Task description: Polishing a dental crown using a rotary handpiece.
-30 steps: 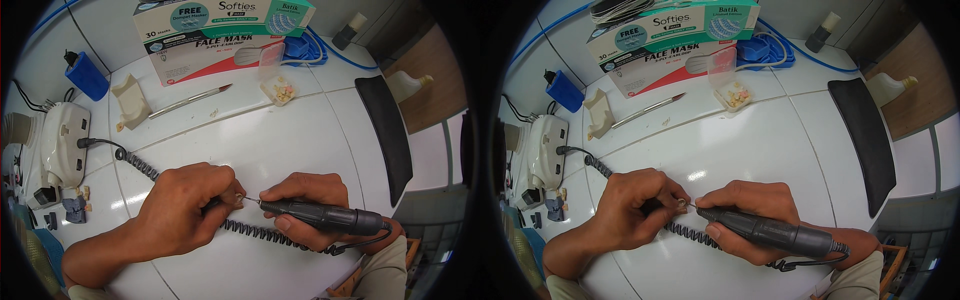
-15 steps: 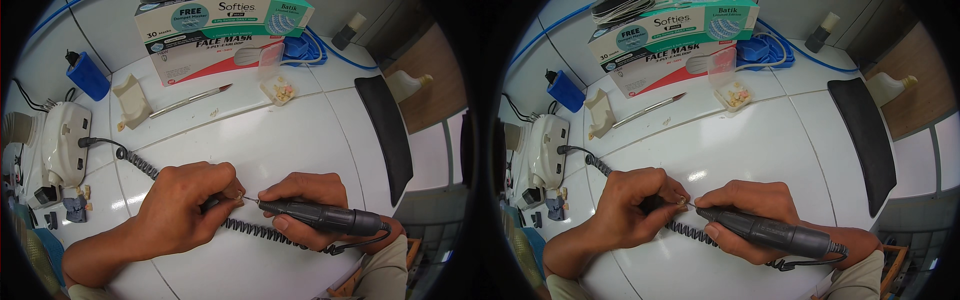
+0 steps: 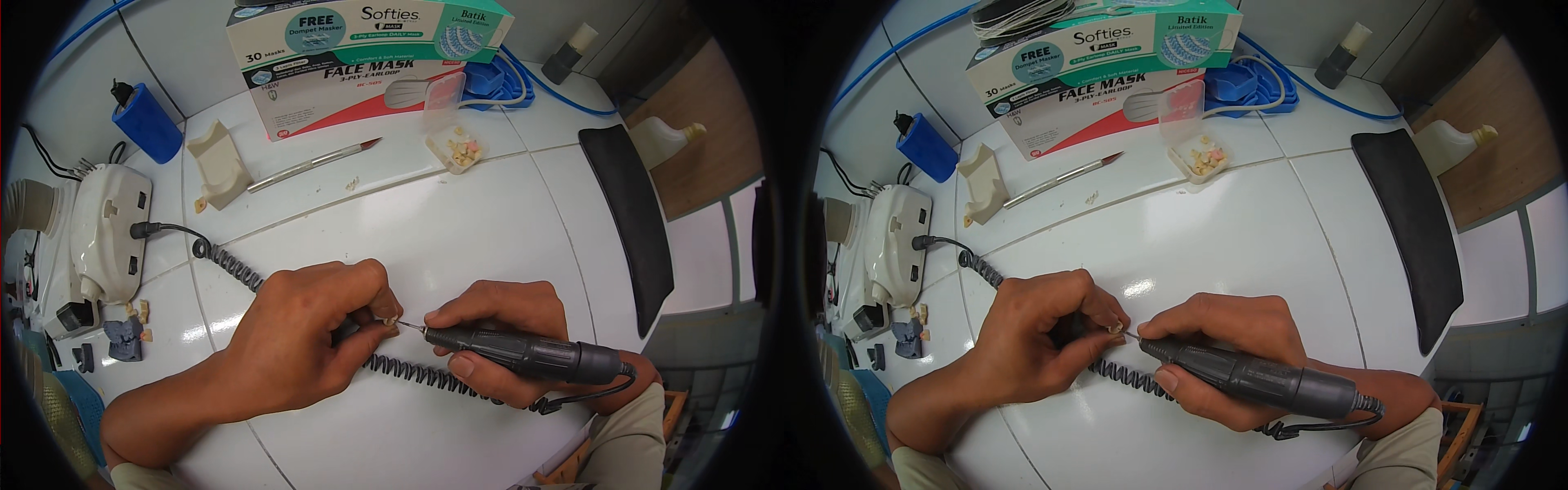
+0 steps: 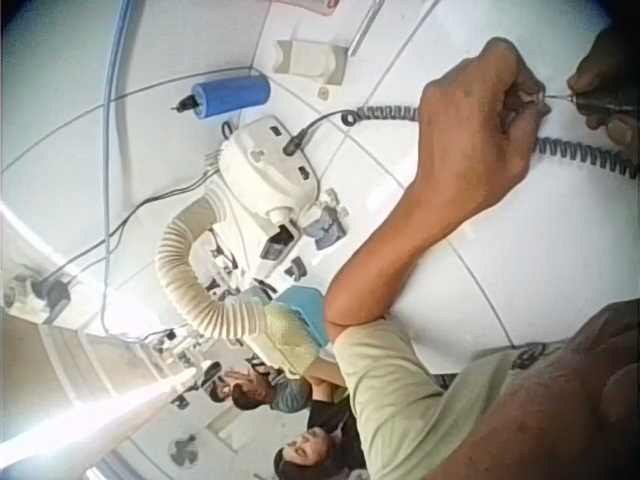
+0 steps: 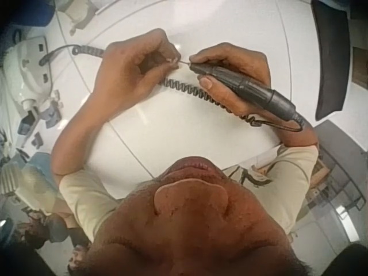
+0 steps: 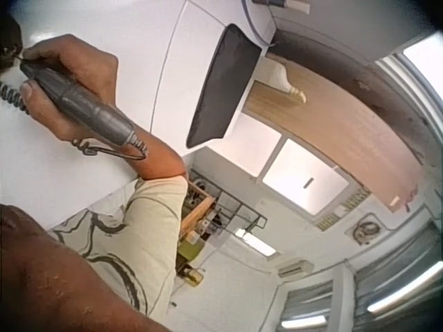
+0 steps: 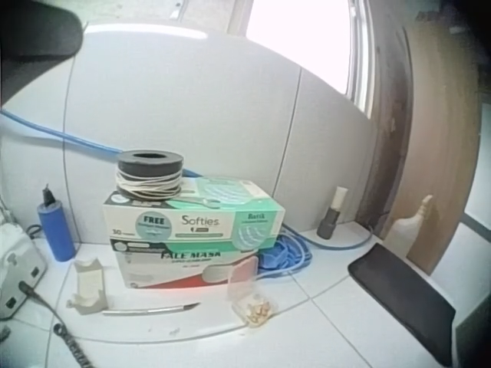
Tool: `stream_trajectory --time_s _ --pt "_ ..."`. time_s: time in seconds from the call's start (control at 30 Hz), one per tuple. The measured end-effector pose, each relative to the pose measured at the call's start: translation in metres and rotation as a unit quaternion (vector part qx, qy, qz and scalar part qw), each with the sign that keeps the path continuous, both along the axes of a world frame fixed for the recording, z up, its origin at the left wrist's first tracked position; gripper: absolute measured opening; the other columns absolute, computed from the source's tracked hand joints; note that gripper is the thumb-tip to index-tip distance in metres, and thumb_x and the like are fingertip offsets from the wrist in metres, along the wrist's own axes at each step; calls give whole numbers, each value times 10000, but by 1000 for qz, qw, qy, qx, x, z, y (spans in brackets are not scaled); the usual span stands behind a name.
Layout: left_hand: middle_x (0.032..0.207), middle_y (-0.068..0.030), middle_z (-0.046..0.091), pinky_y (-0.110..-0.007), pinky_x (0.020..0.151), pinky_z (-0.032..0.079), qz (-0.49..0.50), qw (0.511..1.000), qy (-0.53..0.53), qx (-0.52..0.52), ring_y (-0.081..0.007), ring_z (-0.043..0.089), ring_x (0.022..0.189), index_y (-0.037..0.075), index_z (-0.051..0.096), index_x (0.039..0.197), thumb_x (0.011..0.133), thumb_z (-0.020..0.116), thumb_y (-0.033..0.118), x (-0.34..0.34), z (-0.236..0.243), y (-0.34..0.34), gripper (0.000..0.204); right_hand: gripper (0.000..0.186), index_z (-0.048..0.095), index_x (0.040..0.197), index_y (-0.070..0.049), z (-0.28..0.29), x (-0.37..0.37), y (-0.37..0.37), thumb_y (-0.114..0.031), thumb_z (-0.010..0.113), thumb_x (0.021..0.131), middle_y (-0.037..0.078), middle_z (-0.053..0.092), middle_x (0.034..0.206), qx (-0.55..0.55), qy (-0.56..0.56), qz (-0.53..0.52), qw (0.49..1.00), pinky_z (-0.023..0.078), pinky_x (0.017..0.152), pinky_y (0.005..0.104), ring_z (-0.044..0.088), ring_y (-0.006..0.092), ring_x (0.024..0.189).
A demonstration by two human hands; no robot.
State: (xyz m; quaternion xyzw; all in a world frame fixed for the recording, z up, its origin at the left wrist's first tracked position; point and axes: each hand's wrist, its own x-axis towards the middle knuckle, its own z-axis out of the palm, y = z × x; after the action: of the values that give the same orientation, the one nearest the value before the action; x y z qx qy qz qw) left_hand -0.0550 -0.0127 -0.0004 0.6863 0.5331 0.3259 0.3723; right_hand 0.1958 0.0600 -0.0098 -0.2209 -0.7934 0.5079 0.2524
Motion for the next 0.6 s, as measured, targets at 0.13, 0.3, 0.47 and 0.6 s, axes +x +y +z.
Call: stream_trajectory --time_s 0.13,0.3,0.47,0.6 --pt "918 -100 760 -287 636 569 -18 999 19 31 -188 741 736 6 690 937 835 823 -23 -2 -5 1 171 329 732 1127 20 3 0 1 -186 785 876 147 768 854 6 6 14 1000 598 648 297 775 209 710" --pt "952 -104 762 -294 645 572 -23 998 22 50 -197 746 775 10 694 951 829 813 -35 -3 -7 1 175 319 738 1118 30 7 3 2 -182 780 884 150 773 857 -13 2 7 1000 606 667 298 781 209 727" --pt "968 -110 763 -294 647 575 -6 999 4 52 -201 748 778 3 689 958 839 811 -42 -1 -6 1 177 315 737 1127 38 7 3 1 -166 767 889 152 777 848 -30 6 0 1000 611 677 296 784 205 734" --pt "979 -118 766 -287 652 584 -15 999 17 46 -194 754 786 -4 685 967 855 814 -39 -2 -5 2 174 323 732 1135 41 4 4 2 -172 760 894 151 776 833 -34 15 -6 999 604 657 291 777 194 711"
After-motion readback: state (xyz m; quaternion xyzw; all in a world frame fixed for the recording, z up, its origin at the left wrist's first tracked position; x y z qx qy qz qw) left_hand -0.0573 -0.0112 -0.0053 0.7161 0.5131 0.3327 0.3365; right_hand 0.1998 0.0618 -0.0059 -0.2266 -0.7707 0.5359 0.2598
